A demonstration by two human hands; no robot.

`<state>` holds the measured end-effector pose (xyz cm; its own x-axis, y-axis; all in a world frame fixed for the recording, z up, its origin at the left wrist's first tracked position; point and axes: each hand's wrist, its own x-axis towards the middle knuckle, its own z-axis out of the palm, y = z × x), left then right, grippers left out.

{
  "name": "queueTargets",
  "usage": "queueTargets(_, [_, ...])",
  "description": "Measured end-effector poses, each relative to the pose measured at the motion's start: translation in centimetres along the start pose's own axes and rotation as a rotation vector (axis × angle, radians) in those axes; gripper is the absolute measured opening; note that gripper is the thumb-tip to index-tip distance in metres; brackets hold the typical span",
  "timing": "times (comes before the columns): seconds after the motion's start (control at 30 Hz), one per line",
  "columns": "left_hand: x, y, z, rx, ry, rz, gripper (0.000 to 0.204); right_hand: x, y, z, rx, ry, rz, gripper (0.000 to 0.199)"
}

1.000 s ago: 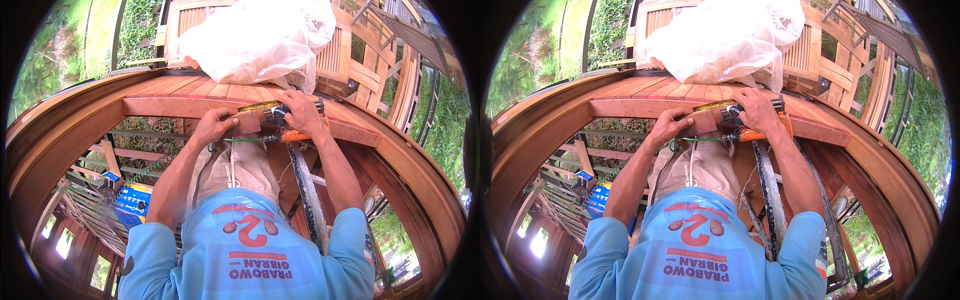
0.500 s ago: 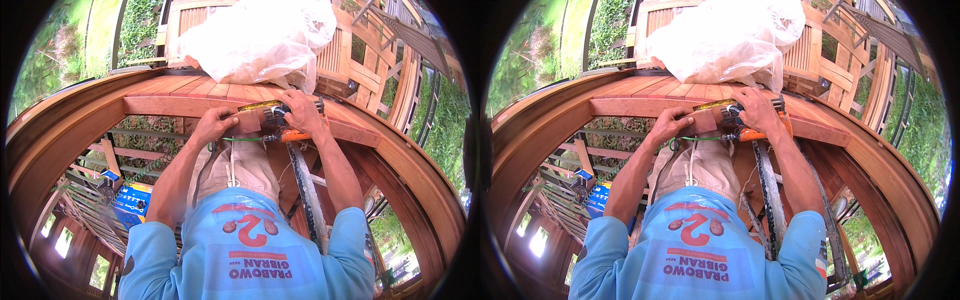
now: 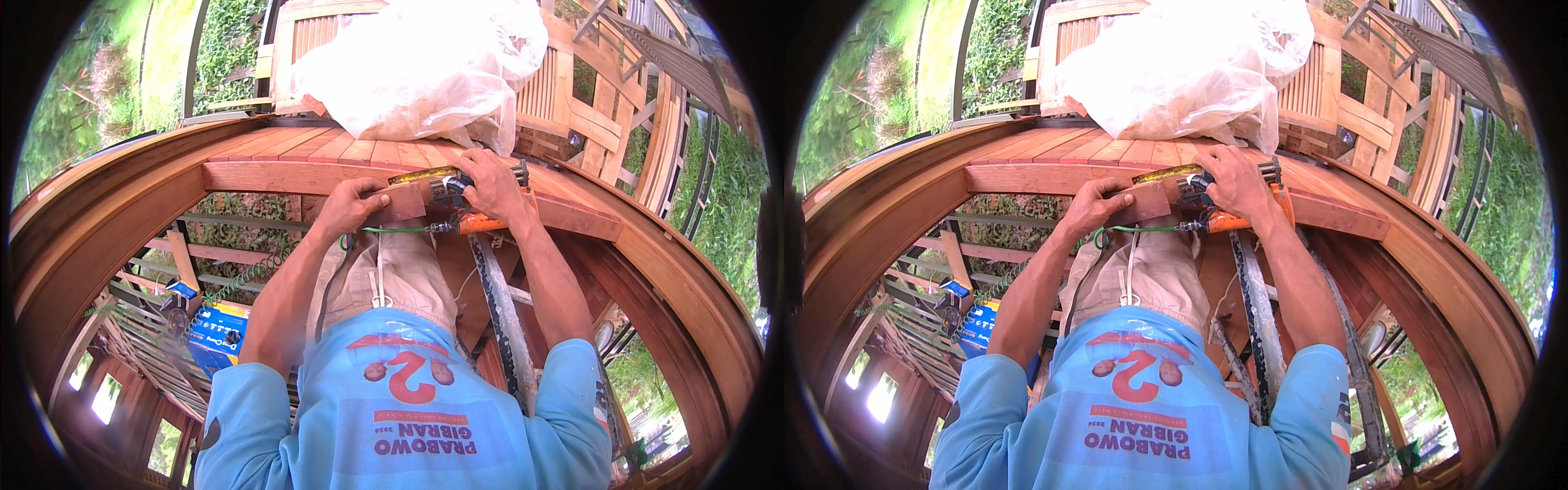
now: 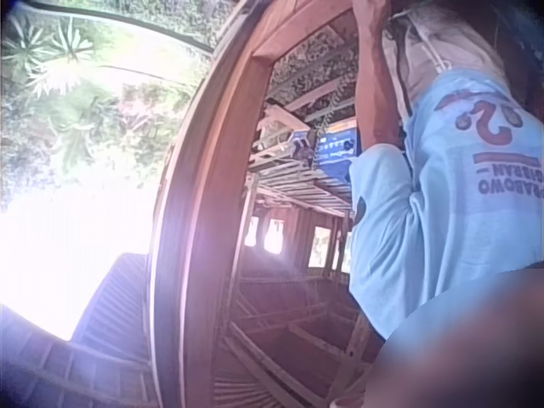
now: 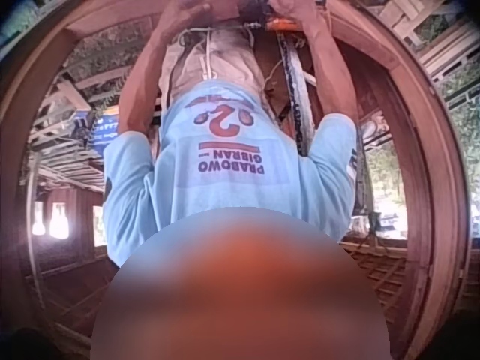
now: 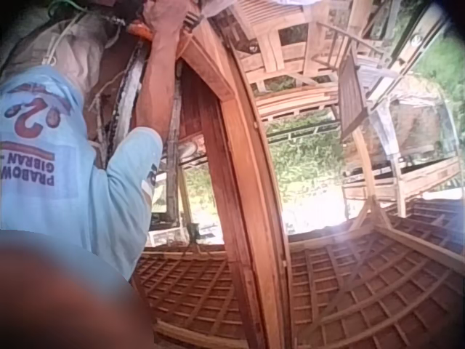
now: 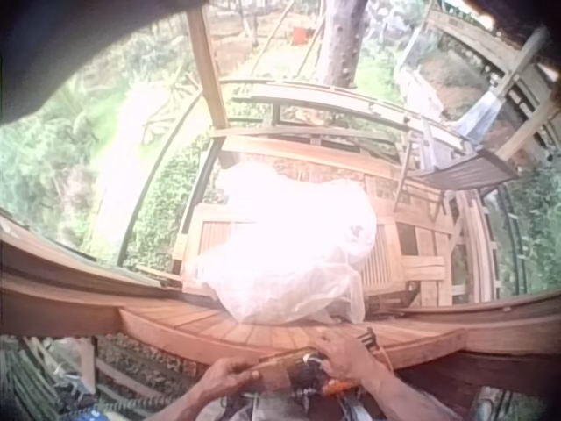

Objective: The person measures and marks wooden planks with a tape measure, then uses a nail gun to attach small wooden blocks to a larger wooden frame. The person repeatedly measures, positions, and fastens pieces while working on an elevated wooden structure.

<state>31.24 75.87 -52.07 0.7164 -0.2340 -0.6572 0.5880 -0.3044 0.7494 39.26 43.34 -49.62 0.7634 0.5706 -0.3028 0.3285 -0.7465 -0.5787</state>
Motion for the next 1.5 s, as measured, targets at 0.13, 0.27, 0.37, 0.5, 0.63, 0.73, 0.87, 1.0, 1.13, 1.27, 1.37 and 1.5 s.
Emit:
queueTargets(0.13, [0.0,-0.2,0.1,-0.01,0.003,0.008,0.035,0.0,0.0,0.0,-0.002,0.001,0.005,0.051])
queueTargets(0.27, [0.0,-0.3,0.2,-0.049,-0.004,-0.006,0.034,-0.1,-0.1,0.1,-0.012,0.013,-0.004,0.051])
queueTargets(0.37, [0.1,-0.4,0.2,-0.037,0.001,0.006,0.034,0.0,-0.1,0.0,-0.007,0.007,0.0,0.051])
queueTargets(0.5, [0.1,-0.5,0.2,-0.045,-0.001,0.015,0.033,0.1,0.0,0.0,-0.027,-0.001,-0.002,0.051])
queueTargets(0.63, [0.1,-0.6,0.2,-0.061,-0.001,0.004,0.032,0.2,0.0,-0.1,-0.033,0.004,-0.02,0.051])
queueTargets(0.73, [0.2,-0.8,0.3,-0.072,-0.002,-0.005,0.031,0.2,0.0,-0.1,-0.043,-0.014,-0.015,0.051])
queueTargets(0.87, [0.2,-1.1,0.3,-0.058,0.001,-0.009,0.032,0.3,-0.1,-0.4,-0.061,-0.011,-0.021,0.051])
queueTargets(1.0, [0.3,-1.4,0.4,-0.057,0.01,0.017,0.033,0.3,-0.4,-0.7,-0.057,-0.023,-0.018,0.051])
queueTargets(1.13, [0.3,-1.3,0.5,-0.069,0.015,0.032,0.033,0.3,-0.4,-0.9,-0.052,-0.025,-0.024,0.051])
queueTargets(1.27, [0.1,-1.1,0.5,-0.09,0.015,-0.012,0.032,0.3,-0.3,-0.9,-0.073,-0.017,-0.031,0.051])
queueTargets(1.37, [0.1,-1.1,0.5,-0.092,0.013,-0.013,0.031,0.2,-0.2,-0.9,-0.065,-0.011,-0.036,0.05])
queueTargets(1.5, [0.2,-1.3,0.5,-0.067,0.021,0.01,0.03,0.1,-0.1,-0.9,-0.05,-0.019,-0.025,0.05])
